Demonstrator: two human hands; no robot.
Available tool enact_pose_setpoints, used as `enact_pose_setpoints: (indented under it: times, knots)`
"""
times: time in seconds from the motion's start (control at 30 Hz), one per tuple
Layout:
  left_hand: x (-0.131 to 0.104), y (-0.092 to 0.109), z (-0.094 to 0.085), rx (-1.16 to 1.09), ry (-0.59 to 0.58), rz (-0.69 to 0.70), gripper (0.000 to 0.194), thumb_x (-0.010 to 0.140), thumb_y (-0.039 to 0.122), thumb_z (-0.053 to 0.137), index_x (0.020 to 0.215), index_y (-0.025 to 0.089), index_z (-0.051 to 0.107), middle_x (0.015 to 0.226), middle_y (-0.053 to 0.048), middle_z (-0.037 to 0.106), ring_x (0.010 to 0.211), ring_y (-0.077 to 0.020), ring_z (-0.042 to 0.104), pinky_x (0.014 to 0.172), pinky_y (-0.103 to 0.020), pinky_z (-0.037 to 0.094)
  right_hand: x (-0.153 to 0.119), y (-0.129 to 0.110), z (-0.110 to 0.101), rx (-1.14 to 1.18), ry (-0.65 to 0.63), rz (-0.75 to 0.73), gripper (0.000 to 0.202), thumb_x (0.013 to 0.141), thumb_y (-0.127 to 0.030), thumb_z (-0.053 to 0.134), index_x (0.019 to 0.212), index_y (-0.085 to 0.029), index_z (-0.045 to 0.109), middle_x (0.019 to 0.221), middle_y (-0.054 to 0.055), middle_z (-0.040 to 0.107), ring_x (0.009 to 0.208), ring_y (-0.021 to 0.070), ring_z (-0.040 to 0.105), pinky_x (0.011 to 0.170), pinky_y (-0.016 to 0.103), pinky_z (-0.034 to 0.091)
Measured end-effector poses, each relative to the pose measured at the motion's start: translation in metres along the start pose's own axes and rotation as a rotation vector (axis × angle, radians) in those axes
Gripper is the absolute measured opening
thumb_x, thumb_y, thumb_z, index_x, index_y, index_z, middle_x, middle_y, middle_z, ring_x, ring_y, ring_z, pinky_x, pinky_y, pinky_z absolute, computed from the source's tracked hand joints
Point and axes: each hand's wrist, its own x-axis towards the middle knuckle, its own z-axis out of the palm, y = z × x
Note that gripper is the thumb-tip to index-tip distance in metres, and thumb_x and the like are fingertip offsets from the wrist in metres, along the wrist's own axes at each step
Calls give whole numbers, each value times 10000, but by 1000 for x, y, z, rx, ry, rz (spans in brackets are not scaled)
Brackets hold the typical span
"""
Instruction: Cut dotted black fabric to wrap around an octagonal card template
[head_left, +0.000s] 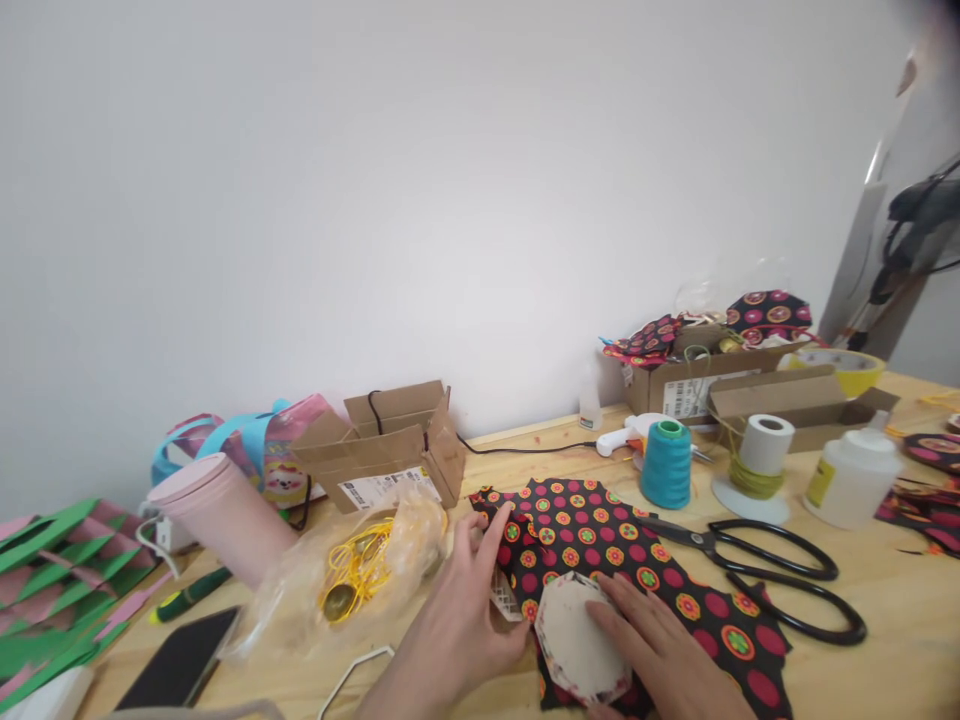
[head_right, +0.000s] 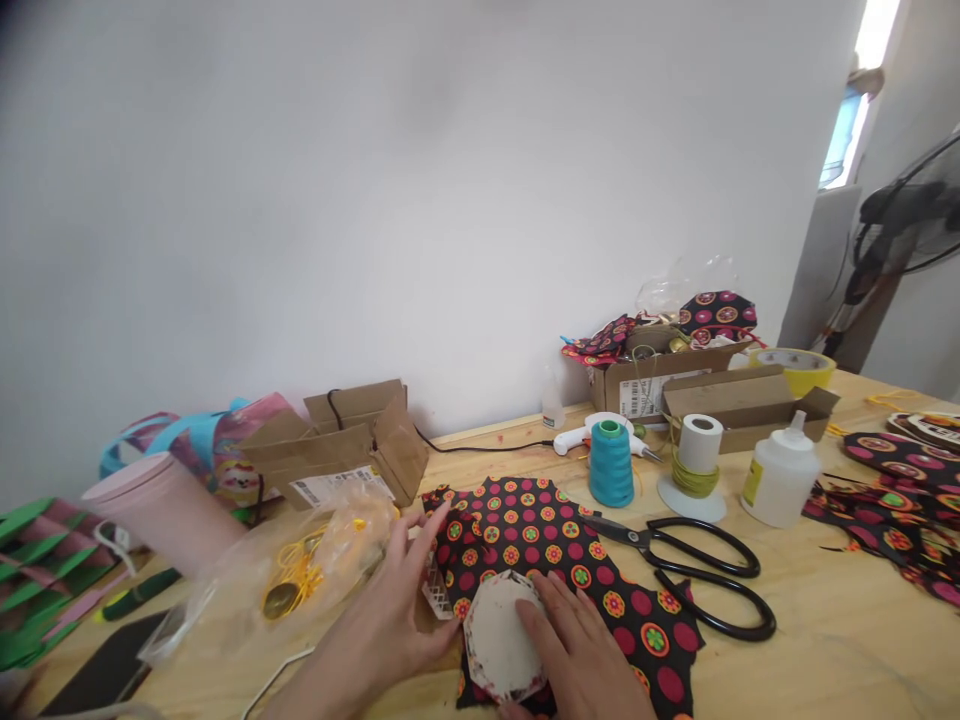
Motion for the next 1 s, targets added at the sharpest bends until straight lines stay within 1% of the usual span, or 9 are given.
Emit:
enact_pose_setpoints:
  times: [0.07,0.13,0.2,0.33,0.5,0.63,0.73,0.83,1.0]
  knots:
    - [1,-1,-2,12,25,-36,812,643,191,518,1336,317,113,1277,-92,232,1047,-225,490,861,-378,426,-1,0,0,-1,0,11,465,664,-406,609,1031,-121,612,1086,183,616,942,297,611,693,348,568]
    - [1,-1,-3,9,29,-89,780,674,207,498,1332,333,101,1251,-90,263,909,-189,557,806,-378,458,-2,1,2,-7,6,13,460,678,-413,599,1038,-127,604,1093,175,616,951,291,607,701,346,567]
    - [-1,-2,-2,-4,8,-105,804,678,250,524,1338,330,73,1252,-87,273,976,-208,530,846,-387,436,-2,2,4,-21,35,-3,458,692,-433,584,1031,-127,604,1074,172,627,936,289,616,682,345,573]
    - [-3,-7,4,-36,-45,-88,852,652,261,575,1346,303,82,1311,-82,240,1216,-244,324,979,-387,314,-2,4,9,-34,108,-29,453,709,-457,563,1008,-121,606,1023,174,652,890,283,638,641,348,578]
    - [0,-19,9,-83,-104,-17,826,665,243,582,1338,335,112,1341,-60,241,1270,-233,230,1027,-399,232,-1,4,9,-37,167,-31,445,700,-476,578,953,-112,620,958,173,681,829,280,661,607,334,576]
    - [8,-23,8,-107,-191,40,927,601,269,656,1342,319,102,1426,-65,115,1307,-249,119,1042,-419,193,-4,3,7,21,124,49,434,737,-456,555,1025,-133,586,1041,151,654,909,259,634,691,309,555]
    - [15,-21,6,-98,-252,82,998,541,296,701,1341,327,104,1443,-58,83,1308,-268,112,1039,-445,193,-5,3,5,90,53,98,453,749,-445,544,1076,-130,558,1094,149,626,969,268,603,741,327,542]
    - [23,-19,7,-96,-235,124,917,594,299,658,1335,337,119,1426,-44,123,1299,-246,164,1038,-407,219,-4,3,5,150,6,143,469,723,-425,582,1093,-139,544,1113,145,615,991,279,589,774,345,532]
    - [27,-19,8,7,-192,150,877,651,302,591,1342,342,52,1376,-67,165,1264,-251,250,1000,-390,289,-6,5,12,177,-16,159,415,722,-212,572,1131,-183,502,1144,108,601,1021,251,574,805,327,521]
